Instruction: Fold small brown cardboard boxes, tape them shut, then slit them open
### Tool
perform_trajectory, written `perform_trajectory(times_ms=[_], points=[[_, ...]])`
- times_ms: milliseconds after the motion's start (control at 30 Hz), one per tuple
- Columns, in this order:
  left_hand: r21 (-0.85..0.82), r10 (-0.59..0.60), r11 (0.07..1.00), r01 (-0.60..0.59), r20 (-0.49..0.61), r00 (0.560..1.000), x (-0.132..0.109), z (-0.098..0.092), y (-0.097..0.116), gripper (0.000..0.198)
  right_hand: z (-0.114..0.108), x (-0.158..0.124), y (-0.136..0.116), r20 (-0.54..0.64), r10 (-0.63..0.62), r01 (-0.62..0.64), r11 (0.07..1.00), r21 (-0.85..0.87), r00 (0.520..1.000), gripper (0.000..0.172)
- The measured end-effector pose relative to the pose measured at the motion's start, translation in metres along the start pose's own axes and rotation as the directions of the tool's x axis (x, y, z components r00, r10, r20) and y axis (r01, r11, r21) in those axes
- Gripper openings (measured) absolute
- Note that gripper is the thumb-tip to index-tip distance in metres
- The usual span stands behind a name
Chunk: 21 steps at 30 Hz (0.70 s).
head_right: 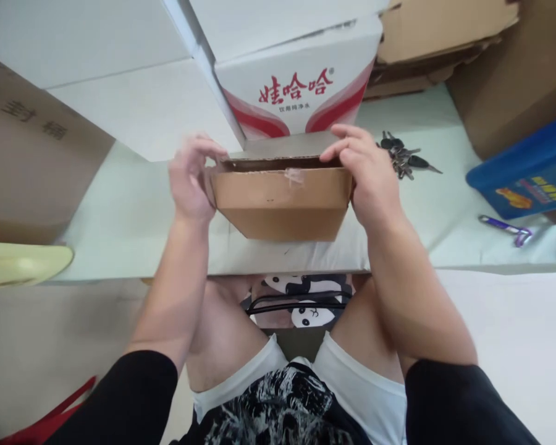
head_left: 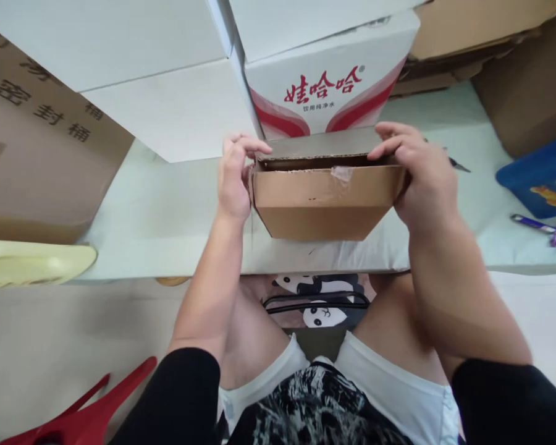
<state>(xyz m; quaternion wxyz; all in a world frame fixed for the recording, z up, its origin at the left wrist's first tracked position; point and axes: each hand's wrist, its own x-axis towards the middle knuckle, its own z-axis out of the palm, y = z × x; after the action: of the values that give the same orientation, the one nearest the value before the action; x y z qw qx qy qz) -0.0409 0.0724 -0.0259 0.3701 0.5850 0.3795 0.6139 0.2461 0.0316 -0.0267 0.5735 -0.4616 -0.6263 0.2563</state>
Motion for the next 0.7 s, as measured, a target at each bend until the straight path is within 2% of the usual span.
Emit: perform_trajectory(times_ms=[100,267,367,467,533,600,700], points=[[0.097,-0.001,0.995,-0.001,0.023,1.0,0.008,0.004,0.01,0.056,-0.005,0.002,-0.001,0.001,0.039,-0.039,0.999,0.028,0.999,0.025],[0.177,0.044,0.983,-0.052,0.047,0.998,-0.013,-0.011,0.006,0.038,-0.027,-0.008,-0.017,0.074,0.186,-0.166,0.961,-0.22,0.98,0.026],[0.239,0.063,0.968,-0.082,0.087,0.994,-0.017,-0.02,0.008,0.035,-0.036,-0.008,-0.022,0.139,0.197,-0.136,0.924,-0.356,0.971,0.024],[0.299,0.087,0.944,-0.137,0.173,0.981,-0.015,-0.026,0.014,0.027,-0.042,-0.006,-0.021,0.24,0.176,-0.068,0.914,-0.4,0.955,0.025],[0.321,0.119,0.925,-0.203,0.262,0.958,-0.013,-0.028,0.02,0.024,-0.044,-0.007,-0.02,0.285,0.157,-0.03,0.915,-0.403,0.946,0.039],[0.335,0.102,0.911,-0.242,0.385,0.917,-0.012,-0.03,0.027,0.029,-0.047,-0.007,-0.018,0.33,0.141,0.0,0.92,-0.392,0.933,0.058],[0.372,-0.038,0.906,-0.203,0.548,0.836,-0.009,-0.032,0.038,0.047,-0.046,-0.008,-0.017,0.401,0.117,0.05,0.923,-0.381,0.909,0.08]])
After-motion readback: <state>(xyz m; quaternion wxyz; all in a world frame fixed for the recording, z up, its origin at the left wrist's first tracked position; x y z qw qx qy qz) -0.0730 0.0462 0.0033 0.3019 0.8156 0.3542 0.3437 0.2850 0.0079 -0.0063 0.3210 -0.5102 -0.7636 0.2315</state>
